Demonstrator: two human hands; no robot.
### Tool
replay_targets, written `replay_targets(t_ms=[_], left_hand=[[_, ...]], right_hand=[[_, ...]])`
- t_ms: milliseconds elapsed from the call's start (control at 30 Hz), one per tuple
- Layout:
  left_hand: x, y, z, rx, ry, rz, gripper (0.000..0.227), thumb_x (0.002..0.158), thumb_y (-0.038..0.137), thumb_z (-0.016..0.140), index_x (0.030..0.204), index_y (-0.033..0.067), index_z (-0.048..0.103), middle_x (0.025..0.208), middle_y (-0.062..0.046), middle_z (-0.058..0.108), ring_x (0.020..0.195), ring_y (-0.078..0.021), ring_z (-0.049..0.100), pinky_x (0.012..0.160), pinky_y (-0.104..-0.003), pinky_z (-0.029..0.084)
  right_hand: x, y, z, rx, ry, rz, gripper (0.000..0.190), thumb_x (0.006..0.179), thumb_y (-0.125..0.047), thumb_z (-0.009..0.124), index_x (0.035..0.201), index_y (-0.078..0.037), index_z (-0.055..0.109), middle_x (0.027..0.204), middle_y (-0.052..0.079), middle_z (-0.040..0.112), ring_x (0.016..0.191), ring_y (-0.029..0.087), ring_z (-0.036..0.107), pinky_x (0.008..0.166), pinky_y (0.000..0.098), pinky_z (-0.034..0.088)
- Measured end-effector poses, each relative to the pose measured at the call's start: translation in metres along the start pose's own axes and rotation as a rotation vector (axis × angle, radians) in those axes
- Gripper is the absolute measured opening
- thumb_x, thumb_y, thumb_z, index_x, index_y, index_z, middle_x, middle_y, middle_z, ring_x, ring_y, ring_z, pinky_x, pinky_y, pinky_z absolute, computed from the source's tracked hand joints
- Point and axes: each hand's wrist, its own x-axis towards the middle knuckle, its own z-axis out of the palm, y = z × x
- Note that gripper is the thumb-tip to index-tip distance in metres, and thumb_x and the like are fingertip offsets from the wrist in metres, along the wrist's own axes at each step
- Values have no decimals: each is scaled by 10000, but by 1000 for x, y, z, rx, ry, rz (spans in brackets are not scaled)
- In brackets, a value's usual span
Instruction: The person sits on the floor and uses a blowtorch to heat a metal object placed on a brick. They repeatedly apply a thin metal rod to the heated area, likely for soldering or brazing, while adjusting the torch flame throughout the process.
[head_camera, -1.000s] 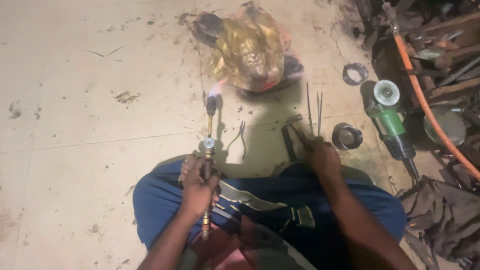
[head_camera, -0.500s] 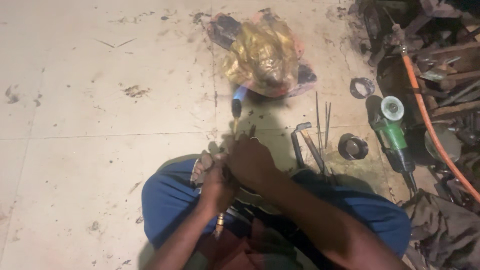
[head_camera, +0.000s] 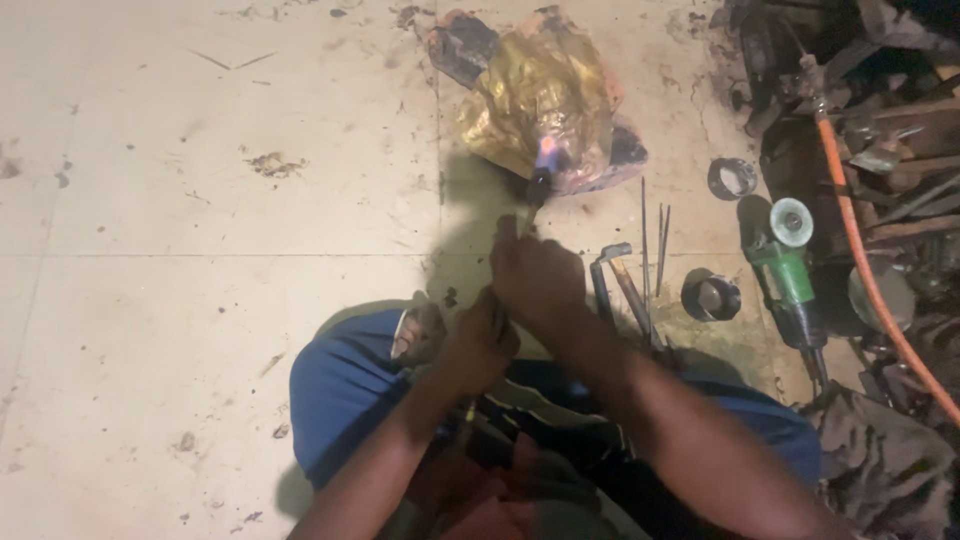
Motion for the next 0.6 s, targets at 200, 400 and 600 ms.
replay_targets(t_ms=[200, 400, 600], left_hand=[[19, 3, 1, -182, -143, -266, 397, 866, 128, 580, 1251, 56, 517, 759, -184, 672, 588, -317, 696, 557, -425, 549], [23, -4, 1, -175, -144, -235, 418, 856, 130, 602, 1251, 47, 498, 734, -176, 675, 535, -290, 687, 500, -415, 550], [22, -12, 3, -204, -130, -235, 366, 876, 161, 599, 1207, 34, 507, 757, -203, 686, 556, -321, 709, 522, -436, 560]], right_hand=[[20, 14, 3, -94, -112, -47, 281, 942, -192, 509, 1177, -40, 527, 820, 179, 738, 775, 384, 743, 661, 520, 581], [26, 19, 10, -32, -206, -65, 286, 910, -193, 556, 1147, -36, 527, 840, 188, 742, 812, 401, 739, 707, 521, 566], [27, 20, 11, -98, -180, -166, 280, 924, -197, 566, 1146, -29, 535, 842, 200, 738, 819, 399, 741, 700, 511, 579]])
